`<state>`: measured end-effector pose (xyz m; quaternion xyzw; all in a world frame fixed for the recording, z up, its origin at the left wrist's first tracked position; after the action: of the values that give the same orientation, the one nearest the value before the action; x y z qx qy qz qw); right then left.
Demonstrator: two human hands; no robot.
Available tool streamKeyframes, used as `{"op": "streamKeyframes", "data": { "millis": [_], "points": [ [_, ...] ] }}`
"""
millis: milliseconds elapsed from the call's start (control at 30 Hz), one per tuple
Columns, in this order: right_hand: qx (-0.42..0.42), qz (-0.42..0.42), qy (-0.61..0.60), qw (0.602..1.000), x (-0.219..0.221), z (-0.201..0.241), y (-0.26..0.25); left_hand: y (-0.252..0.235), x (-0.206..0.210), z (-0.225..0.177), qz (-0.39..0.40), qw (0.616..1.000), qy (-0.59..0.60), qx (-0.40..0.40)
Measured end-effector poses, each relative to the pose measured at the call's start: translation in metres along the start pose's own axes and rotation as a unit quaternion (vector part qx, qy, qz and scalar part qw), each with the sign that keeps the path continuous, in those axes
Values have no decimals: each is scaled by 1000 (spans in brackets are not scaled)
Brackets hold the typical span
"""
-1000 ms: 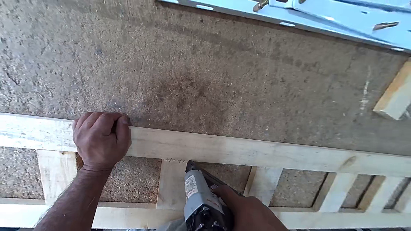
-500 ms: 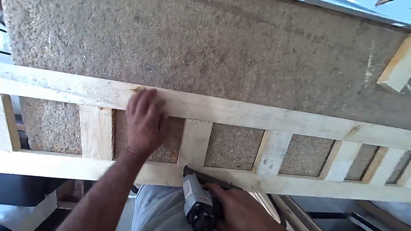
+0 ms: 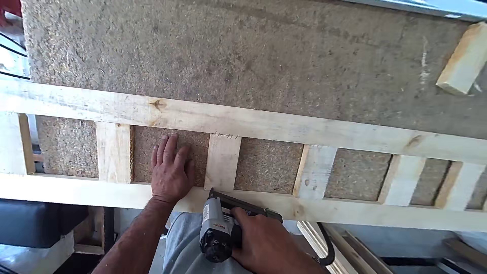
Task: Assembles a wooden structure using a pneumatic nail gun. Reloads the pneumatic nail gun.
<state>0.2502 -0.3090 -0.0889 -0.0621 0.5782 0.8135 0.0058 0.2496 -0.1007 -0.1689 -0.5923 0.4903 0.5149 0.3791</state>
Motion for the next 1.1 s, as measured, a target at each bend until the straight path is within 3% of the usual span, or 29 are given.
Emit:
{"op": "streamKeyframes", "data": {
  "millis": [867,1100],
  "points": [
    [20,-9,0,1000,-1,-54,15,0,2,4,-12,1000,2,-11],
    [-45,6,-10,999,-3,-21,16,-1,2,4,-10,1000,-1,-12]
  ]
}}
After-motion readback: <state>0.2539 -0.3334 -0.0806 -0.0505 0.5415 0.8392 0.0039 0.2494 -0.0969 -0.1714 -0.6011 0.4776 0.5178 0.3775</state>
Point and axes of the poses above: each hand's wrist, its own y-axis away from the middle knuckle, its own x-axis out of the palm, z = x × y, the point moved 9 cm from there along -y, towards the middle knuckle, and after that the axes turned 9 degrees about -y, right-handed, at the moved point
